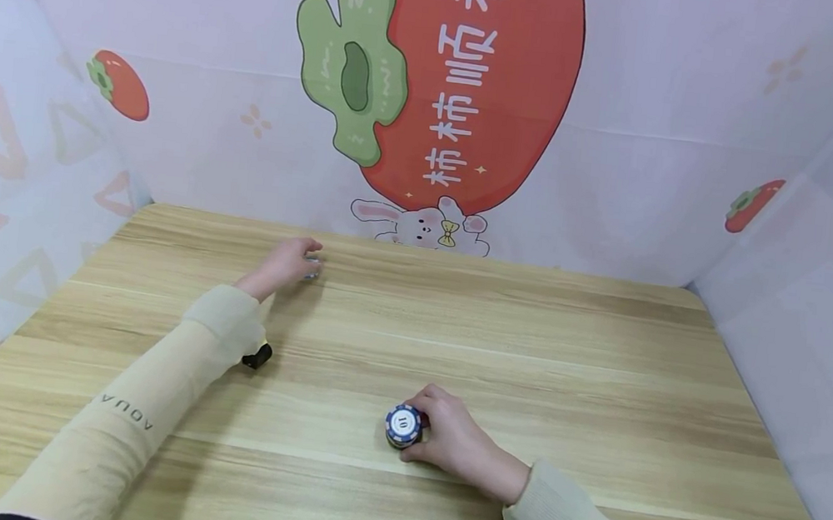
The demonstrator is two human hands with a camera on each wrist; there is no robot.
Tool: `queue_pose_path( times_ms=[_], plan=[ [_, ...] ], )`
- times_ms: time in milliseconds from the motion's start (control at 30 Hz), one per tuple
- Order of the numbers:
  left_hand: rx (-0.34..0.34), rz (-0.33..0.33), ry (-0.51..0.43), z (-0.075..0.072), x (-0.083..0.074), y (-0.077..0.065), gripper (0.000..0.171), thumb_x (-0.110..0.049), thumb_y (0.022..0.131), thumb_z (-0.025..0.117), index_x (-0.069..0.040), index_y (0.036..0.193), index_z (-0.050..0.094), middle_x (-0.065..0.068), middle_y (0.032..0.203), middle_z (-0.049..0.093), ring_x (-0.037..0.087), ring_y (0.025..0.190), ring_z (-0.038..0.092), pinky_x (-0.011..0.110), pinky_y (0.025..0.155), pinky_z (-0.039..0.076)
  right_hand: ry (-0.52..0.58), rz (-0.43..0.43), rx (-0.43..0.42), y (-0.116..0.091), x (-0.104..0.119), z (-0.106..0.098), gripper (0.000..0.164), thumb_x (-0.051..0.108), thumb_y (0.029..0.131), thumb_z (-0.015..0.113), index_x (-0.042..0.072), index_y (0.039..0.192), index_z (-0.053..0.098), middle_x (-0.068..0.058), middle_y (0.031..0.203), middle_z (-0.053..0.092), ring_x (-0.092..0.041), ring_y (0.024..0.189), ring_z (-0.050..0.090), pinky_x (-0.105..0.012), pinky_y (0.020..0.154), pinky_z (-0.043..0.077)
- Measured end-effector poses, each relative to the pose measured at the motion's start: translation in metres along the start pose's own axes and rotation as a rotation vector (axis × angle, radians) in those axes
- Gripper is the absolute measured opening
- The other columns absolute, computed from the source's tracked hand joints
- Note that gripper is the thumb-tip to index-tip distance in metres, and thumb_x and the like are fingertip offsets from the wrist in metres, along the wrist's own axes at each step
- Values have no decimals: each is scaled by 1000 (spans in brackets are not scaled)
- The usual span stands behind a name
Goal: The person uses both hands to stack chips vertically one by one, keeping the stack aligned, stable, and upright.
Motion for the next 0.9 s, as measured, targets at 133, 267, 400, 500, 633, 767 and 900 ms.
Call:
queue_pose_path(
  times_ms=[133,267,400,500,633,767,900],
  plan=[
    [15,9,64,1,1,1,43,-5,90,49,14,128,41,28,131,44,40,123,39,45,103,31,3,-10,0,0,0,-1,46,11,61,84,3,101,64,2,95,56,-17,89,56,-33,81,47],
    [22,-1,92,2,1,1,43,-2,87,48,15,127,42,29,131,43,42,124,37,46,103,30,0,-16,-2,1,0,-2,46,12,60,84,3,100,64,2,95,57,-18,88,57,-33,81,47],
    [23,-20,115,3,2,0,39,-1,87,46,13,123,47,28,128,47,41,121,42,47,101,34,5,-11,-3,1,1,-2,46,12,60,85,4,100,64,2,94,57,-17,88,57,-32,81,48],
    [13,-19,142,4,1,-1,34,-1,86,44,12,117,51,28,121,52,39,112,49,47,96,38,9,-10,-4,0,2,-3,46,12,60,85,4,100,64,2,95,57,-18,88,57,-33,81,48],
    [-6,1,182,4,-1,-3,22,1,86,43,10,101,56,24,105,57,33,95,53,45,90,42,6,-16,-8,0,1,-3,46,11,60,85,3,100,64,1,95,58,-18,89,57,-33,81,48],
    [-22,24,230,4,-3,-5,12,2,86,44,6,87,55,20,92,58,30,83,51,43,84,44,5,-10,-8,0,2,-1,46,11,60,84,3,100,64,2,95,57,-18,89,57,-33,82,48],
    [-37,45,287,6,-2,-4,11,2,87,46,5,83,56,20,89,59,30,82,53,43,82,45,8,8,-3,0,2,0,46,11,60,84,4,100,64,3,95,57,-17,89,57,-33,82,47]
  ],
)
Point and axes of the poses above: each hand's wrist, its own y-axis towards the middle knuckle, its own z-axis out of the palm, x = y × z, the point moved 2 cm from there along y, towards the middle knuckle
